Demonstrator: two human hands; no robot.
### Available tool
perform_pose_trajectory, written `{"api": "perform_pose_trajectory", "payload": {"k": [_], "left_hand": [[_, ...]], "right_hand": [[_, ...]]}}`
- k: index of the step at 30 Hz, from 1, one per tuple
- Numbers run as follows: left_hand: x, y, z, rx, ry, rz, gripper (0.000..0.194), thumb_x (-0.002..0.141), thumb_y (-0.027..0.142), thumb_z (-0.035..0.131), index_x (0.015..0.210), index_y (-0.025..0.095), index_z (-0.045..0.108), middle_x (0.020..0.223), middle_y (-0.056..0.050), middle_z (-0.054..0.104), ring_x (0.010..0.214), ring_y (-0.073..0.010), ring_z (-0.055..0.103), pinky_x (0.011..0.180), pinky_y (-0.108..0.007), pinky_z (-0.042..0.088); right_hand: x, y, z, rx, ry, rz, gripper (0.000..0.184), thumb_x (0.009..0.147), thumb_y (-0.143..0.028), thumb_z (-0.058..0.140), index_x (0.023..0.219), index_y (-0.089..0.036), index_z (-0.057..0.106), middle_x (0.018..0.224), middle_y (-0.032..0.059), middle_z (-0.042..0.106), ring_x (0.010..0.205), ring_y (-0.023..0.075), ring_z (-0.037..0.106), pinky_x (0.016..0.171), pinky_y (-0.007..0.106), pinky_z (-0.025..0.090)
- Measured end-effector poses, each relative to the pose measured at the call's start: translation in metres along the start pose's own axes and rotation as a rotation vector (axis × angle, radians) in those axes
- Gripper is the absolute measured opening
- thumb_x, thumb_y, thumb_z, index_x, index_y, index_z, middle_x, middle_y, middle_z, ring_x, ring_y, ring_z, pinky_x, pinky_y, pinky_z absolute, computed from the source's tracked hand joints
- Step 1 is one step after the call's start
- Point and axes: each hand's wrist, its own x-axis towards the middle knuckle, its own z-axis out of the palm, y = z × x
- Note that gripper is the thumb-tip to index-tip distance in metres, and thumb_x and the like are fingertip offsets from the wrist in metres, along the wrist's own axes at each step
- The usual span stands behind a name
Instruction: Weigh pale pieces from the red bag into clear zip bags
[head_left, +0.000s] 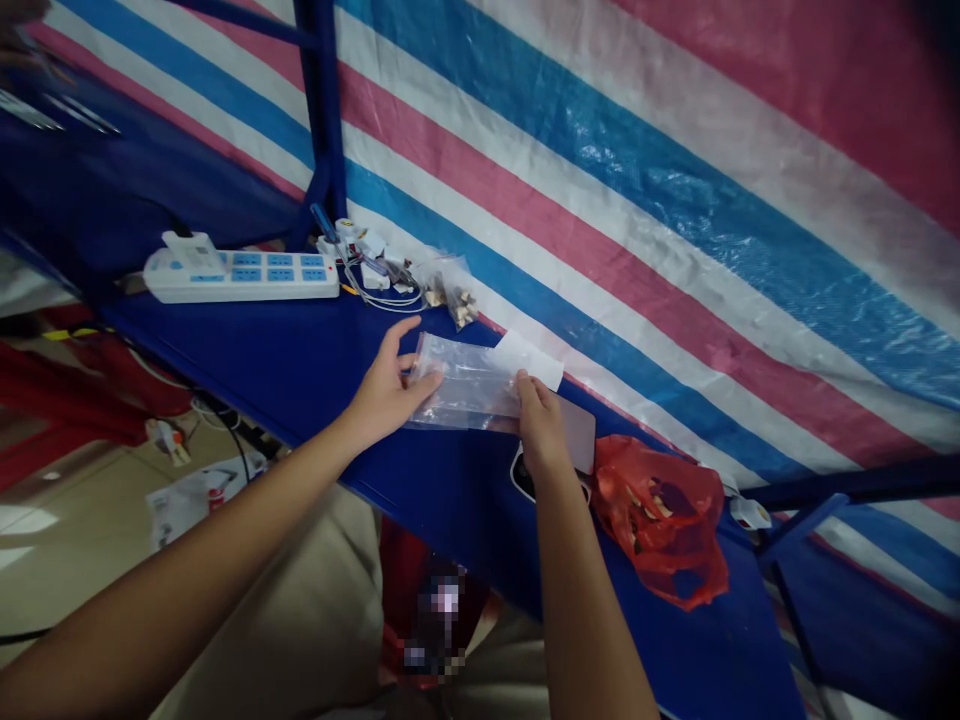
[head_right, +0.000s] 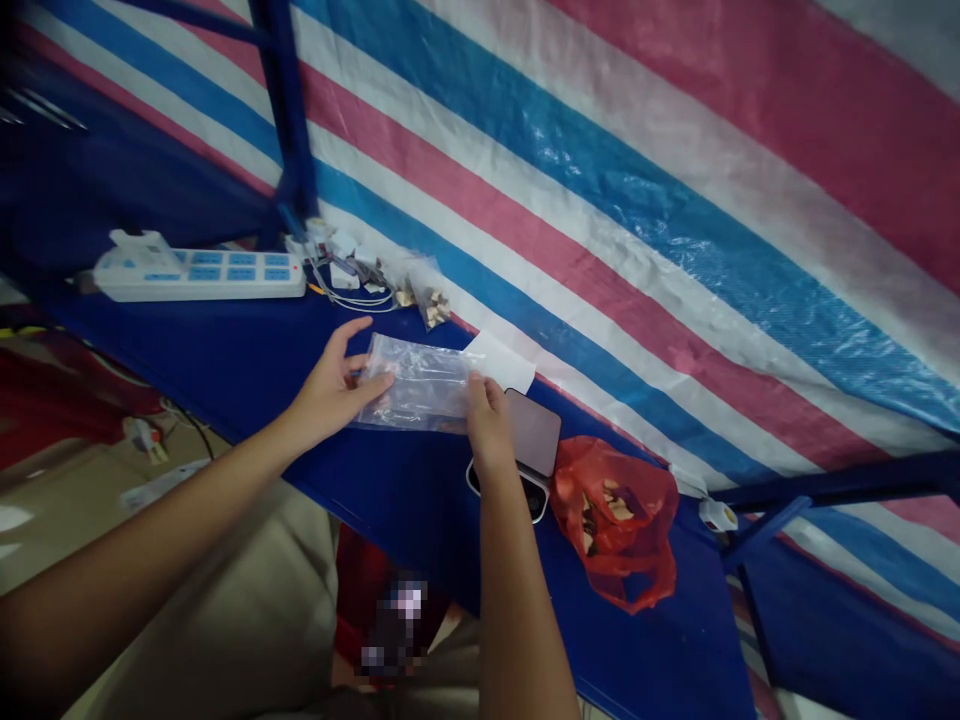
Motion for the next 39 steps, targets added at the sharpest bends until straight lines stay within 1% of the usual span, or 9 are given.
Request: {"api": "perform_pose_trajectory", "payload": {"k": [3, 7, 11, 14, 16, 24, 28, 33, 39], "left_hand": [[-0.011, -0.002, -0.013, 0.080, -0.042, 0.082, 0.082, 0.082, 0.036, 0.069, 0.154, 0.031, 0.031, 0.114, -0.006, 0.067, 0.068, -0.0122, 0.063, 0.064, -0.026, 0.055], [-0.018, -0.008, -0.027, 0.365, -0.040, 0.155, 0.044, 0.090, 0.037, 0.058, 0.133, 0.027, 0.061, 0.111, -0.004, 0.066, 0.066, -0.0111, 0.057, 0.064, -0.026, 0.051], [-0.018, -0.022, -0.035, 0.649, -0.037, 0.221, 0.038, 0.092, 0.036, 0.051, 0.123, 0.020, 0.067, 0.110, -0.006, 0.066, 0.070, -0.0141, 0.060, 0.073, -0.032, 0.054], [-0.018, -0.035, -0.038, 0.809, -0.066, 0.281, 0.042, 0.088, 0.029, 0.052, 0.125, 0.015, 0.064, 0.118, -0.011, 0.068, 0.102, -0.0244, 0.067, 0.096, -0.040, 0.053], [-0.018, -0.041, -0.040, 0.870, -0.083, 0.273, 0.043, 0.085, 0.025, 0.052, 0.125, 0.016, 0.064, 0.120, -0.012, 0.068, 0.114, -0.0271, 0.065, 0.103, -0.041, 0.051], [-0.022, -0.040, -0.038, 0.947, -0.139, 0.150, 0.051, 0.087, 0.031, 0.054, 0.134, 0.013, 0.059, 0.118, -0.013, 0.068, 0.094, -0.0241, 0.069, 0.092, -0.038, 0.055], [-0.029, -0.019, -0.041, 0.942, -0.098, 0.174, 0.056, 0.092, 0.038, 0.051, 0.143, 0.016, 0.053, 0.120, -0.011, 0.069, 0.083, -0.0208, 0.068, 0.086, -0.036, 0.055], [-0.024, 0.010, -0.058, 1.143, 0.190, 0.171, 0.060, 0.094, 0.052, 0.049, 0.143, 0.018, 0.050, 0.128, -0.014, 0.066, 0.104, -0.0297, 0.068, 0.092, -0.042, 0.052], [0.006, -0.007, -0.071, 1.266, 0.056, -0.173, 0.065, 0.087, 0.045, 0.054, 0.145, 0.017, 0.044, 0.107, -0.014, 0.075, 0.104, -0.0369, 0.070, 0.082, -0.043, 0.053]], "right_hand": [[0.008, 0.006, 0.002, 0.012, 0.008, 0.060, 0.028, 0.088, -0.052, 0.056, 0.083, -0.026, 0.061, 0.080, 0.0006, 0.065, 0.071, 0.0209, 0.065, 0.057, 0.033, 0.056], [0.014, 0.012, 0.005, -0.108, 0.084, -0.009, 0.030, 0.093, -0.050, 0.049, 0.094, -0.023, 0.061, 0.088, 0.0057, 0.070, 0.076, 0.0235, 0.068, 0.069, 0.039, 0.059], [-0.003, 0.014, 0.025, -0.538, 0.284, -0.569, 0.046, 0.101, -0.041, 0.038, 0.131, -0.012, 0.057, 0.139, 0.0218, 0.059, 0.133, 0.0292, 0.054, 0.109, 0.049, 0.045], [-0.024, 0.026, 0.054, -0.899, -0.055, -0.842, 0.056, 0.106, -0.040, 0.034, 0.149, -0.007, 0.046, 0.161, 0.0201, 0.040, 0.155, 0.0288, 0.025, 0.124, 0.052, 0.024], [-0.031, 0.040, 0.068, -1.079, -0.221, -0.759, 0.060, 0.107, -0.045, 0.035, 0.152, -0.006, 0.044, 0.163, 0.0212, 0.037, 0.156, 0.0309, 0.023, 0.125, 0.055, 0.018], [-0.021, 0.067, 0.057, -1.193, -0.109, -0.372, 0.075, 0.105, -0.052, 0.038, 0.159, -0.001, 0.031, 0.166, 0.0296, 0.019, 0.156, 0.0410, 0.012, 0.123, 0.064, 0.012], [-0.030, 0.058, 0.041, -0.987, -0.010, -0.333, 0.073, 0.107, -0.049, 0.028, 0.160, 0.001, 0.025, 0.166, 0.0292, 0.019, 0.157, 0.0388, 0.012, 0.122, 0.062, 0.021], [-0.052, 0.052, 0.024, -0.816, 0.062, -0.391, 0.063, 0.108, -0.043, 0.025, 0.155, -0.005, 0.040, 0.163, 0.0223, 0.034, 0.157, 0.0317, 0.020, 0.124, 0.055, 0.027], [-0.080, 0.066, 0.029, -0.864, 0.031, -0.472, 0.054, 0.107, -0.038, 0.033, 0.150, -0.009, 0.049, 0.161, 0.0203, 0.040, 0.156, 0.0327, 0.023, 0.122, 0.059, 0.031]]}}
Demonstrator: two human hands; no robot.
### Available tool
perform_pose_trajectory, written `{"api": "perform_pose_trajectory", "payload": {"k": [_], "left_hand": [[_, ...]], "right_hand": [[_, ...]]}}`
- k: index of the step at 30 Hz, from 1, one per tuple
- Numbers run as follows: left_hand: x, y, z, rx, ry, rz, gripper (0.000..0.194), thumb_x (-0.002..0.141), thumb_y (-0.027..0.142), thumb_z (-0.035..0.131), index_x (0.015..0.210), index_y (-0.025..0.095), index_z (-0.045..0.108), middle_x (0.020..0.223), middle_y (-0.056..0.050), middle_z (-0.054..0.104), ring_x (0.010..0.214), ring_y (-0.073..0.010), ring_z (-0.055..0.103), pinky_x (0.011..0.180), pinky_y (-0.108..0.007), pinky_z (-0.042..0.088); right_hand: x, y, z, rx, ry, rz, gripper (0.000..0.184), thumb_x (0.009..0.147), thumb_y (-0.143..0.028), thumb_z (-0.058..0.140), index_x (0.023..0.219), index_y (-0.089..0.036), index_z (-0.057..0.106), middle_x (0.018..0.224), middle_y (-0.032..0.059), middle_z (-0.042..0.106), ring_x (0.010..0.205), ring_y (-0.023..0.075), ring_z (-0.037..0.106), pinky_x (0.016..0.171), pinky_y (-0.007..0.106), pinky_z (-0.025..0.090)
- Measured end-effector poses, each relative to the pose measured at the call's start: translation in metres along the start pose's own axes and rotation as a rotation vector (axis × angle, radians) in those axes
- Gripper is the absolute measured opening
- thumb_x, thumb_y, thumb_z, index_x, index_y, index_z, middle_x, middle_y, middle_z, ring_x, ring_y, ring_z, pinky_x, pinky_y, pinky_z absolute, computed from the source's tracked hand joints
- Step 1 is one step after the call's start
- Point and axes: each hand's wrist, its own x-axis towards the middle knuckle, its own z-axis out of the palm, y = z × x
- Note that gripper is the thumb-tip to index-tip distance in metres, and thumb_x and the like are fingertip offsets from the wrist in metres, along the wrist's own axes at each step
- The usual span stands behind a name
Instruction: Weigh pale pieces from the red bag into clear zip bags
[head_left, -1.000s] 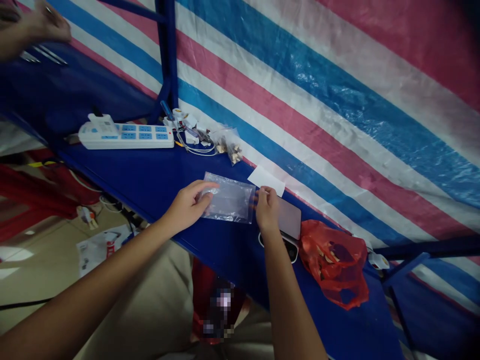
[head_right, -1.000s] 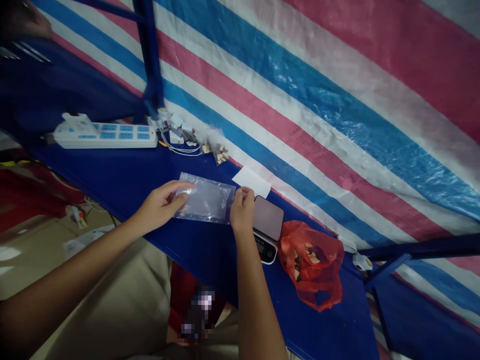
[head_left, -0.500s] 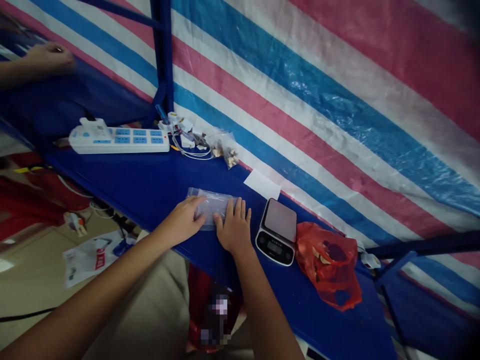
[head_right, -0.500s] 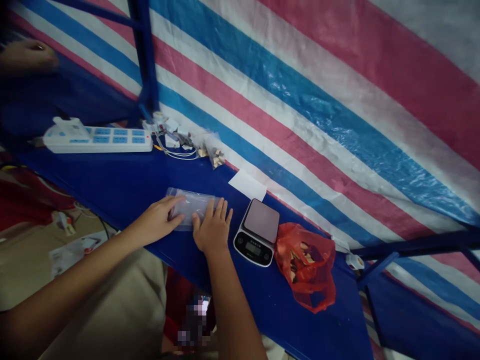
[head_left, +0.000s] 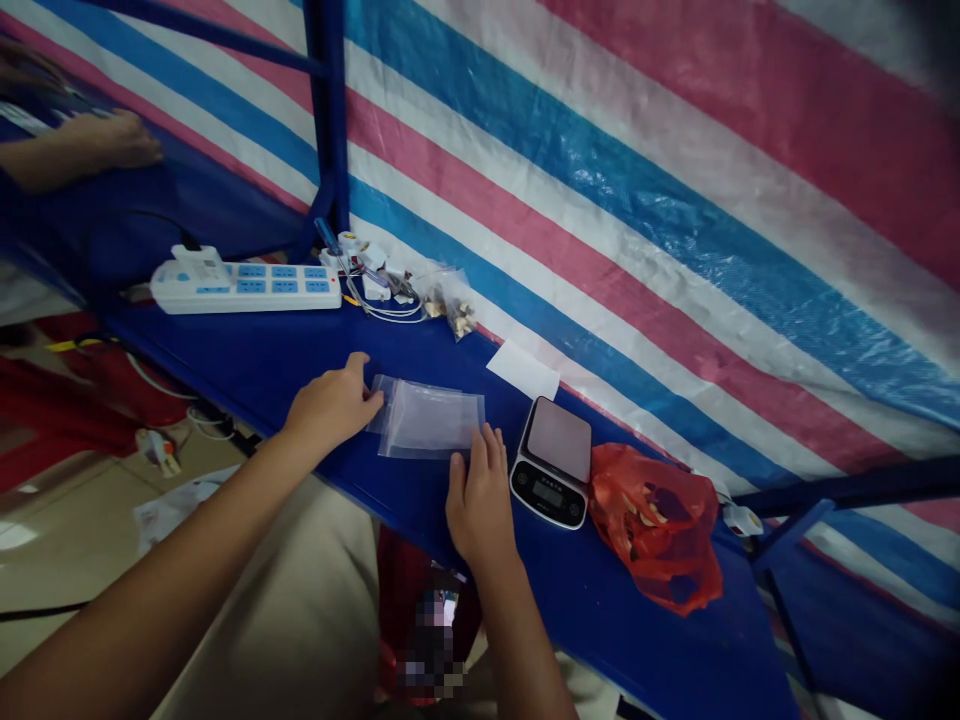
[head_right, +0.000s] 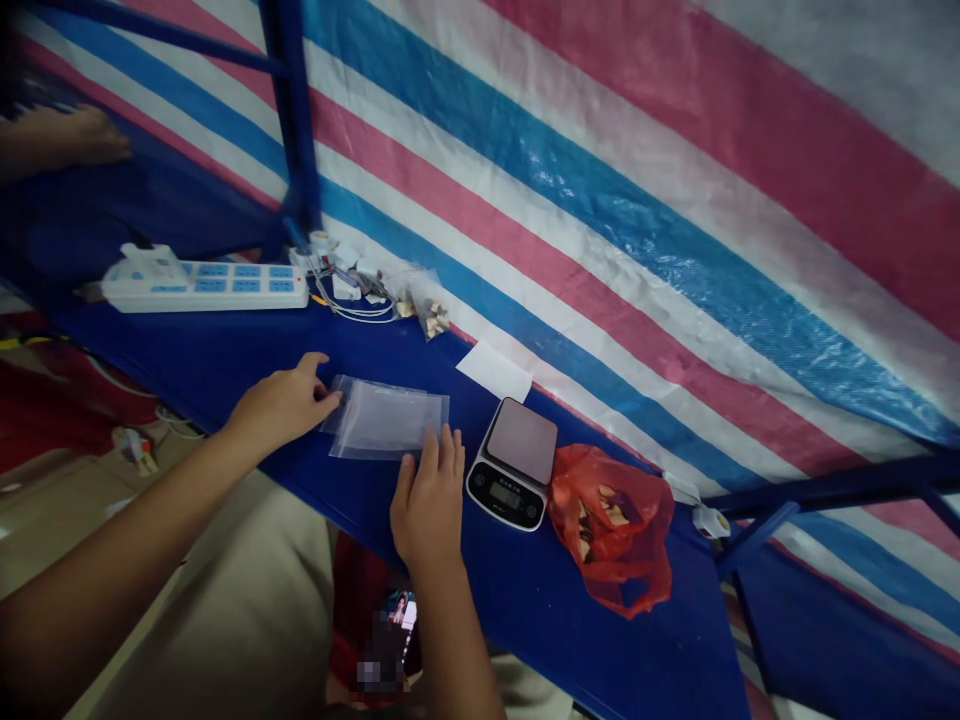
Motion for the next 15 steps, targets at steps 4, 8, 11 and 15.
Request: {"api": "perform_pose_trajectory", "payload": {"k": [4, 8, 11, 15], "left_hand": [[0.013, -0.014, -0.003, -0.085, 0.034, -0.024, 0.060, 0.085, 0.043, 0.055, 0.139, 0.020, 0.050, 0.105, -0.010, 0.077, 0.105, -0.0346, 0.070, 0.085, -0.041, 0.051], [0.021, -0.018, -0.010, -0.082, -0.003, -0.019, 0.064, 0.083, 0.051, 0.058, 0.138, 0.019, 0.050, 0.103, -0.010, 0.077, 0.104, -0.0352, 0.070, 0.083, -0.041, 0.051], [0.026, -0.015, -0.008, -0.103, -0.030, 0.035, 0.058, 0.082, 0.041, 0.060, 0.135, 0.020, 0.052, 0.102, -0.009, 0.077, 0.105, -0.0318, 0.070, 0.085, -0.038, 0.050], [0.029, -0.013, -0.013, -0.142, 0.016, 0.037, 0.049, 0.084, 0.037, 0.060, 0.129, 0.017, 0.055, 0.103, -0.009, 0.076, 0.098, -0.0262, 0.070, 0.085, -0.033, 0.049]], "right_hand": [[-0.015, 0.004, 0.005, 0.045, 0.008, 0.026, 0.053, 0.107, -0.040, 0.035, 0.148, -0.010, 0.050, 0.156, 0.0201, 0.046, 0.152, 0.0314, 0.032, 0.120, 0.057, 0.037], [-0.018, 0.004, 0.009, -0.023, 0.010, -0.015, 0.051, 0.107, -0.036, 0.036, 0.149, -0.010, 0.050, 0.156, 0.0198, 0.046, 0.153, 0.0325, 0.029, 0.120, 0.059, 0.035], [-0.015, -0.003, 0.011, -0.135, -0.082, -0.107, 0.052, 0.106, -0.034, 0.038, 0.154, -0.015, 0.047, 0.166, 0.0140, 0.033, 0.157, 0.0365, 0.015, 0.122, 0.064, 0.026], [-0.012, -0.008, 0.011, -0.206, -0.153, -0.093, 0.053, 0.105, -0.038, 0.040, 0.153, -0.016, 0.050, 0.166, 0.0133, 0.032, 0.157, 0.0383, 0.016, 0.123, 0.065, 0.019]]}}
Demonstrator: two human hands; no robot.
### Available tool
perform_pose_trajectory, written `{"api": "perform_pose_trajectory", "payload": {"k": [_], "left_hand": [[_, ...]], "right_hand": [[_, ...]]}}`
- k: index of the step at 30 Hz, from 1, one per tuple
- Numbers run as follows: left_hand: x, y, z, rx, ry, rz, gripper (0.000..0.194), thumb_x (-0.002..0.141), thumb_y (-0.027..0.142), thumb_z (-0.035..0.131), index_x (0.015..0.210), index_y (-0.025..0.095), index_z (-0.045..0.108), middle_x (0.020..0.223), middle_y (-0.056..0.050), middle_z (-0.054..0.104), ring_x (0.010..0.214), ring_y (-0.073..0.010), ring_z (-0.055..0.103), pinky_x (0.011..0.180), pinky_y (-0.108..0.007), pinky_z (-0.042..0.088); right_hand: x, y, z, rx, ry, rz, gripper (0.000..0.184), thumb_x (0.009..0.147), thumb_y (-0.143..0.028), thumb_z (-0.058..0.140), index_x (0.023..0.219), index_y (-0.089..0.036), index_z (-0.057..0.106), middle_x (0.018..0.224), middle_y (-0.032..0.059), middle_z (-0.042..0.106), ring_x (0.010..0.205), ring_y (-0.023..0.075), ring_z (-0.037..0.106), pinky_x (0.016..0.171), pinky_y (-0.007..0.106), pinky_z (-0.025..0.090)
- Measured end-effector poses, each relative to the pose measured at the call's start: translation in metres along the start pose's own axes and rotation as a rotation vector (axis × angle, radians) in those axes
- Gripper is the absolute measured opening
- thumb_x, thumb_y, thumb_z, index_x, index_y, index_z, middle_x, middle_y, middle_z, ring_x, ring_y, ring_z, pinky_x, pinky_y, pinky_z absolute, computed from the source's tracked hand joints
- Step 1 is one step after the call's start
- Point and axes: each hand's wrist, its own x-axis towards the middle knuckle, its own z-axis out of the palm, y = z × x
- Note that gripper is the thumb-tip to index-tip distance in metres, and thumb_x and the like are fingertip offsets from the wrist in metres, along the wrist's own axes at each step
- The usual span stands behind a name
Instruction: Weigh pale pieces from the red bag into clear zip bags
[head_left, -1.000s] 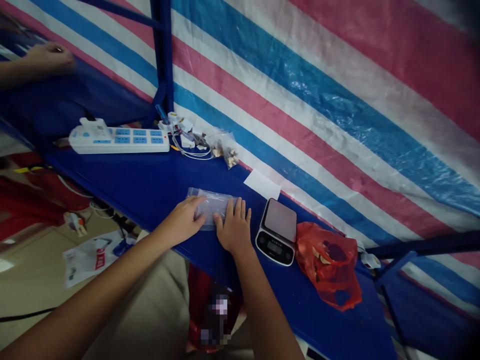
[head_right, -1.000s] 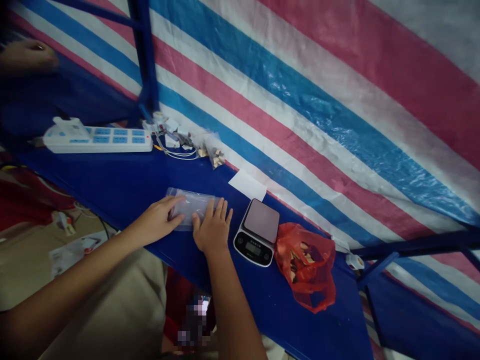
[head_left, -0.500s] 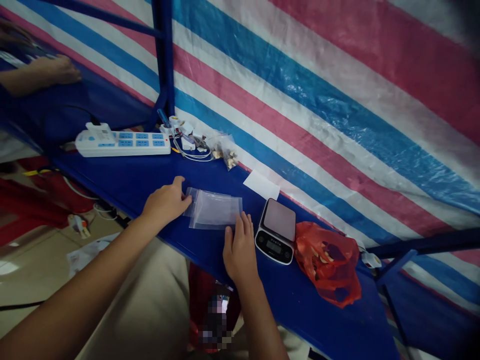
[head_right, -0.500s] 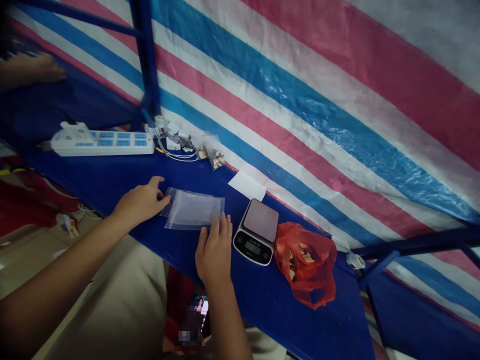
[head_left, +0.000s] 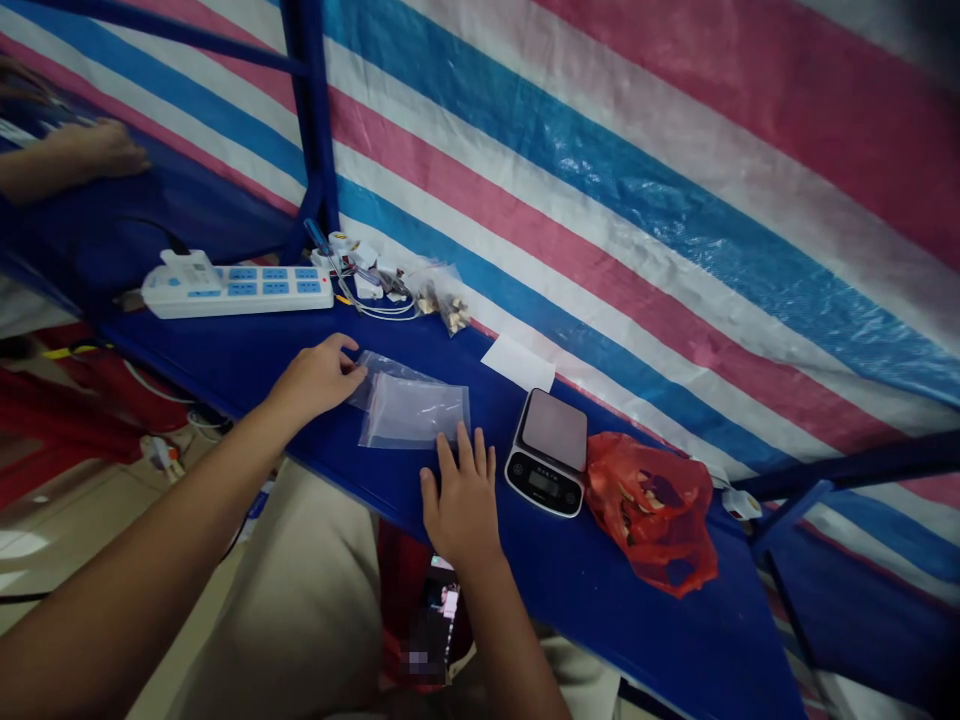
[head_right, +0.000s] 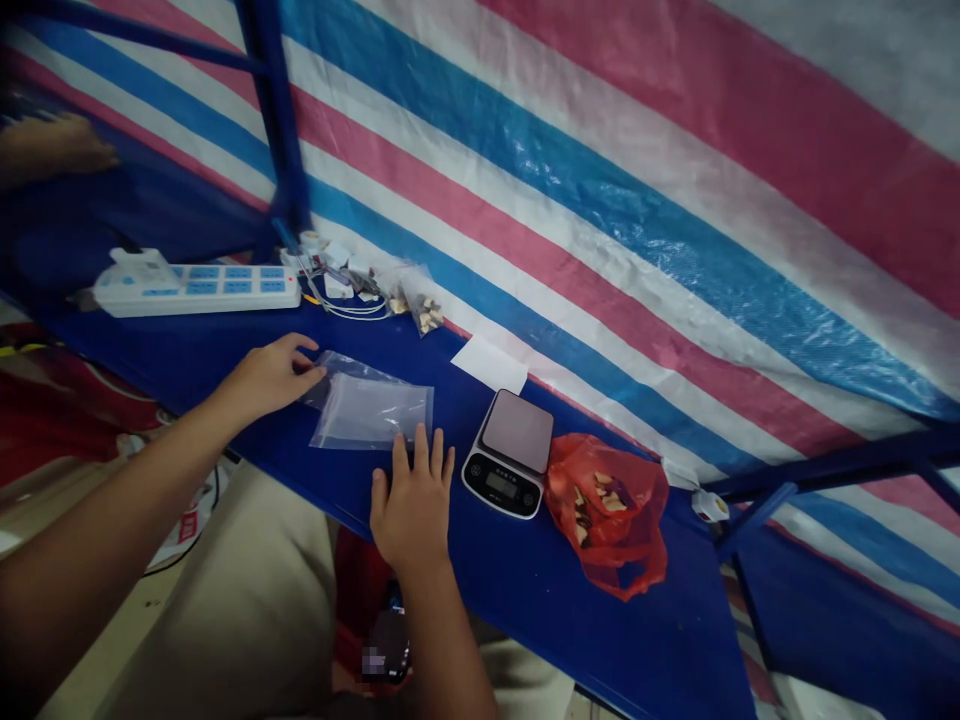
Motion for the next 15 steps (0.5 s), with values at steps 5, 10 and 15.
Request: {"api": "perform_pose_trajectory", "payload": {"k": [5, 10, 15], "left_hand": [[0.002, 0.007, -0.036, 0.064, 0.161, 0.070, 0.045, 0.095, 0.040, 0.049, 0.130, 0.012, 0.054, 0.106, -0.007, 0.072, 0.093, -0.0200, 0.068, 0.088, -0.032, 0.049], [0.003, 0.062, -0.074, 0.107, 0.330, 0.204, 0.043, 0.093, 0.035, 0.052, 0.127, 0.008, 0.059, 0.101, -0.002, 0.068, 0.104, -0.0205, 0.067, 0.098, -0.038, 0.046], [-0.009, 0.132, -0.081, -0.075, 0.249, 0.452, 0.043, 0.090, 0.033, 0.054, 0.126, 0.011, 0.061, 0.096, 0.000, 0.069, 0.094, -0.0163, 0.068, 0.087, -0.031, 0.047]], "right_hand": [[0.000, 0.001, -0.002, 0.009, -0.010, 0.016, 0.054, 0.104, -0.039, 0.042, 0.153, -0.016, 0.049, 0.165, 0.0149, 0.035, 0.155, 0.0385, 0.022, 0.123, 0.066, 0.020], [0.000, 0.001, -0.003, 0.016, 0.003, 0.017, 0.054, 0.103, -0.038, 0.046, 0.153, -0.016, 0.050, 0.163, 0.0169, 0.038, 0.155, 0.0391, 0.023, 0.122, 0.066, 0.021], [-0.001, 0.003, 0.003, 0.020, 0.023, 0.013, 0.054, 0.103, -0.039, 0.044, 0.151, -0.014, 0.051, 0.163, 0.0171, 0.038, 0.155, 0.0384, 0.024, 0.123, 0.065, 0.021]]}}
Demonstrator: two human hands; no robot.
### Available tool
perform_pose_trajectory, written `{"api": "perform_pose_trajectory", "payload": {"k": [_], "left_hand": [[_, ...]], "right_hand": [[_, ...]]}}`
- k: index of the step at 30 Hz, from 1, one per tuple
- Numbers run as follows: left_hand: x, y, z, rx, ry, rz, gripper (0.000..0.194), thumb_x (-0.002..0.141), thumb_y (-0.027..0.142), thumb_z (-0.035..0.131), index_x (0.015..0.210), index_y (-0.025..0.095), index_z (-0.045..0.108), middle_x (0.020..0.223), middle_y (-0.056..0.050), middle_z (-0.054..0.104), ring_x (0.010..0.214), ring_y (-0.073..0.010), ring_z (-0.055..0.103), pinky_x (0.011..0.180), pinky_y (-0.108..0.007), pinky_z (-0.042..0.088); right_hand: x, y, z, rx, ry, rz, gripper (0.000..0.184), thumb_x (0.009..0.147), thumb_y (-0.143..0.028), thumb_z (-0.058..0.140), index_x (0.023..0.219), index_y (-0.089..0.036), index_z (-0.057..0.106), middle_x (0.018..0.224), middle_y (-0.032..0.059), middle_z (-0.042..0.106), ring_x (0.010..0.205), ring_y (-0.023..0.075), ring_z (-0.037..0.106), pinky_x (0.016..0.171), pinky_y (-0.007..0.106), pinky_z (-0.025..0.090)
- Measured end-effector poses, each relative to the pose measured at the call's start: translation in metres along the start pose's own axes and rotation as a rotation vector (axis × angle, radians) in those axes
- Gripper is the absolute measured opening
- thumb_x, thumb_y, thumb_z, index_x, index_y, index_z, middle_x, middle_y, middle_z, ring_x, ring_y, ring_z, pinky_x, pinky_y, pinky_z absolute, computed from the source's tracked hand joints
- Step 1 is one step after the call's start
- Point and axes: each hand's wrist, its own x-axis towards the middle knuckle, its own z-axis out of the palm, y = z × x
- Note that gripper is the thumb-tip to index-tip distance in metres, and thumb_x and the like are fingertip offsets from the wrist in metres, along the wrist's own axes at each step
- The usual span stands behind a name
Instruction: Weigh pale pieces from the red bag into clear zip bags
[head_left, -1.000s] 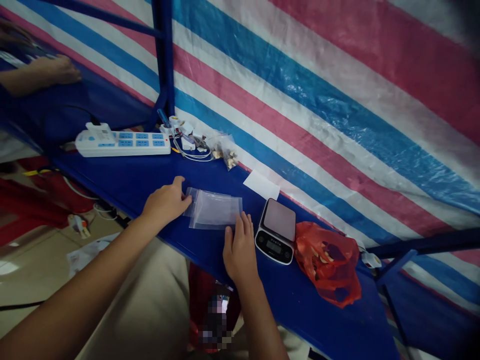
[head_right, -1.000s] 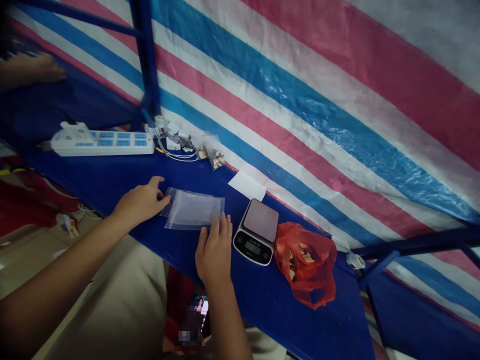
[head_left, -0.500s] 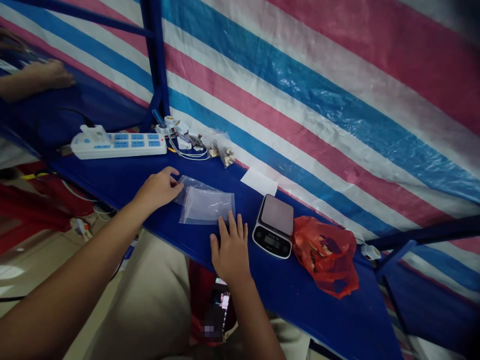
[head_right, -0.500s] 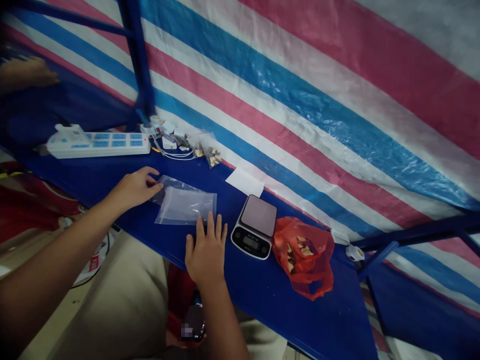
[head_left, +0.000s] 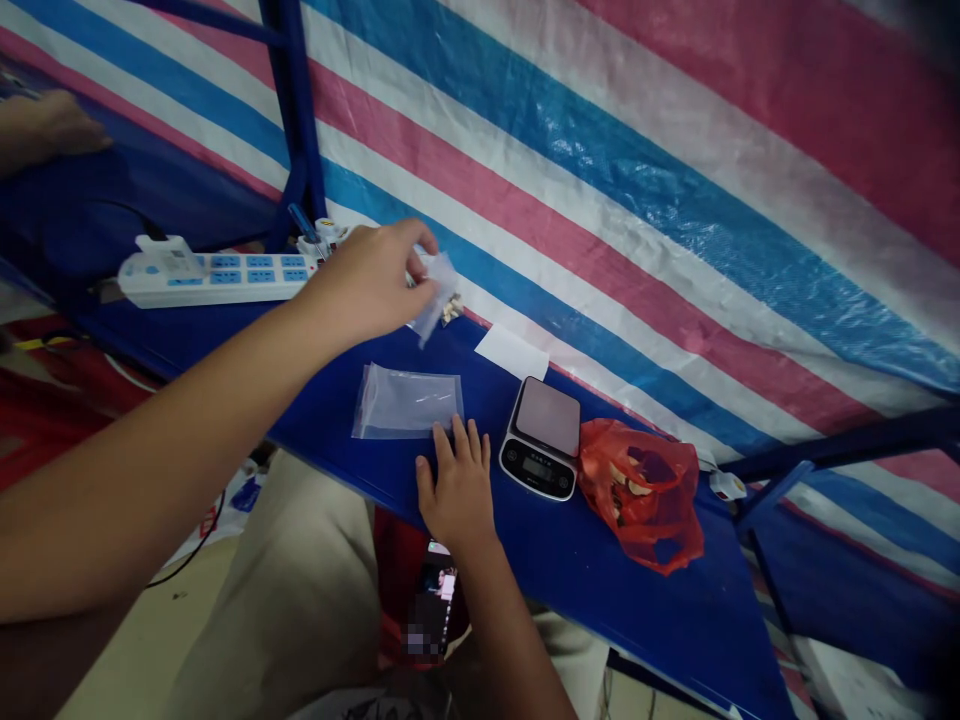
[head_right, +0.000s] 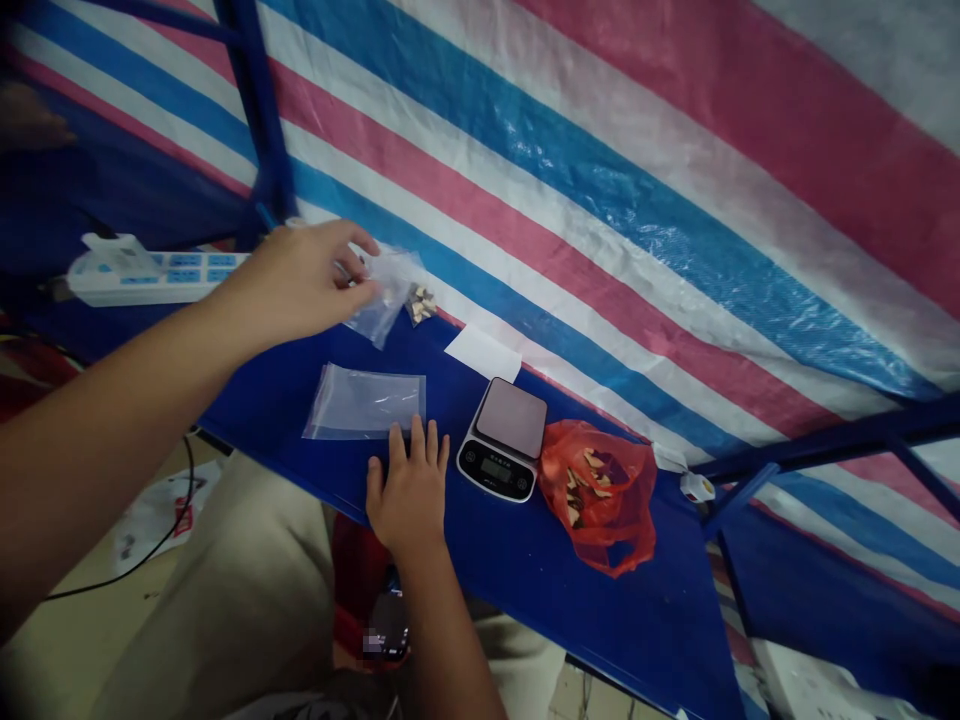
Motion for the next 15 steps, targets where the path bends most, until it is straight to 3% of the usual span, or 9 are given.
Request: {"api": "perform_pose_trajectory", "payload": {"k": [2, 5, 7, 10, 12, 15], "left_hand": [[-0.005, 0.008, 0.012, -0.110, -0.053, -0.034, 0.042, 0.087, 0.032, 0.060, 0.125, 0.015, 0.060, 0.095, 0.001, 0.071, 0.082, -0.0143, 0.068, 0.080, -0.029, 0.049], [-0.026, -0.006, 0.039, -0.169, -0.225, -0.199, 0.043, 0.083, 0.029, 0.065, 0.124, 0.018, 0.059, 0.084, 0.001, 0.073, 0.067, -0.0154, 0.067, 0.072, -0.029, 0.052], [-0.045, -0.024, 0.056, -0.134, -0.328, -0.265, 0.041, 0.083, 0.027, 0.065, 0.122, 0.018, 0.060, 0.077, 0.000, 0.073, 0.066, -0.0185, 0.068, 0.073, -0.032, 0.052], [-0.072, -0.048, 0.071, 0.023, -0.300, -0.283, 0.040, 0.082, 0.026, 0.063, 0.122, 0.020, 0.061, 0.082, -0.004, 0.074, 0.080, -0.0252, 0.071, 0.080, -0.038, 0.052], [-0.086, -0.057, 0.075, 0.114, -0.265, -0.291, 0.041, 0.085, 0.031, 0.061, 0.124, 0.022, 0.060, 0.085, -0.005, 0.074, 0.087, -0.0290, 0.070, 0.082, -0.041, 0.052], [-0.100, -0.065, 0.082, 0.163, -0.174, -0.268, 0.047, 0.087, 0.042, 0.058, 0.129, 0.022, 0.058, 0.102, -0.010, 0.070, 0.101, -0.0327, 0.066, 0.089, -0.045, 0.052]], "right_hand": [[-0.001, 0.003, -0.001, 0.018, 0.013, -0.003, 0.053, 0.103, -0.036, 0.045, 0.149, -0.011, 0.052, 0.161, 0.0183, 0.040, 0.154, 0.0367, 0.026, 0.123, 0.062, 0.022], [-0.012, 0.007, -0.015, 0.113, 0.040, -0.009, 0.048, 0.102, -0.029, 0.046, 0.144, -0.008, 0.055, 0.156, 0.0192, 0.048, 0.152, 0.0317, 0.032, 0.123, 0.055, 0.029], [-0.033, 0.010, -0.034, 0.229, 0.072, 0.001, 0.043, 0.102, -0.028, 0.045, 0.139, -0.010, 0.059, 0.150, 0.0178, 0.054, 0.147, 0.0275, 0.042, 0.120, 0.047, 0.038], [-0.084, 0.014, -0.055, 0.391, 0.096, 0.104, 0.035, 0.103, -0.031, 0.044, 0.127, -0.021, 0.067, 0.127, 0.0118, 0.069, 0.120, 0.0224, 0.064, 0.102, 0.036, 0.052], [-0.124, 0.017, -0.050, 0.399, -0.011, 0.223, 0.031, 0.103, -0.036, 0.044, 0.105, -0.026, 0.074, 0.100, 0.0074, 0.075, 0.094, 0.0215, 0.070, 0.080, 0.030, 0.056], [-0.161, 0.030, -0.012, 0.247, -0.251, 0.295, 0.028, 0.097, -0.041, 0.057, 0.079, -0.027, 0.073, 0.073, 0.0050, 0.069, 0.074, 0.0227, 0.068, 0.066, 0.030, 0.052]]}}
